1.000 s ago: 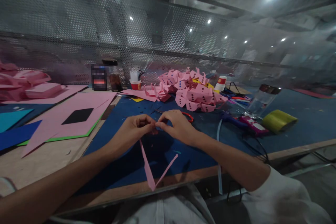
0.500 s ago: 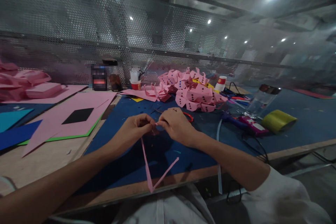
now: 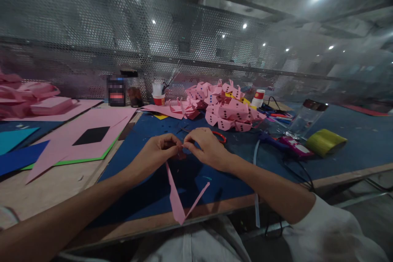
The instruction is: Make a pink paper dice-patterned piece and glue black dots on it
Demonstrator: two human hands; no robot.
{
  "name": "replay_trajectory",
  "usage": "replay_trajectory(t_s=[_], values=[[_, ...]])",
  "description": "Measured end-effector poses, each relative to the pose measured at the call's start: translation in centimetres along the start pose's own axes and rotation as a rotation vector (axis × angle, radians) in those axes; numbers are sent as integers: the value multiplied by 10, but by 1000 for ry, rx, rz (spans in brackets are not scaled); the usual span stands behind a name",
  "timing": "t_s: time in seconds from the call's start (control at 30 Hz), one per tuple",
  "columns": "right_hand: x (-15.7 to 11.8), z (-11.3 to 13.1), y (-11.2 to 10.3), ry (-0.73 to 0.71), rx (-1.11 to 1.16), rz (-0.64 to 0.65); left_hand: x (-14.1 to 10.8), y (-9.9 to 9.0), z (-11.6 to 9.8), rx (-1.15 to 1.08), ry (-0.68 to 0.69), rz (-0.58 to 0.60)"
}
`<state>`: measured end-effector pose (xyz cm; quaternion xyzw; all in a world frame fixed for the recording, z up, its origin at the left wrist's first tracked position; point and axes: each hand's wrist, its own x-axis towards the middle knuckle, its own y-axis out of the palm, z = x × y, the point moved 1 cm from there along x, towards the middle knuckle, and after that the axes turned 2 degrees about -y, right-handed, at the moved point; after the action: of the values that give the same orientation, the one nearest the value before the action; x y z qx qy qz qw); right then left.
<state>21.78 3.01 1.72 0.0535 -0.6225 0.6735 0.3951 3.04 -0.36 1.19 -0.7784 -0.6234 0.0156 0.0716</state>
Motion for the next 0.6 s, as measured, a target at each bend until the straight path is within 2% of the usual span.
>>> replay_trajectory(t_s=[0.17,0.37,0.6], values=[[-1,0,4,-28,-104,-2,-2,3,-4,8,-11,-6],[0,-7,8,42,-35,-8,-1,0,-2,1,0,-5],[-1,-5,6,-24,-128,-6,-2,3,-4,-15,-4,3]])
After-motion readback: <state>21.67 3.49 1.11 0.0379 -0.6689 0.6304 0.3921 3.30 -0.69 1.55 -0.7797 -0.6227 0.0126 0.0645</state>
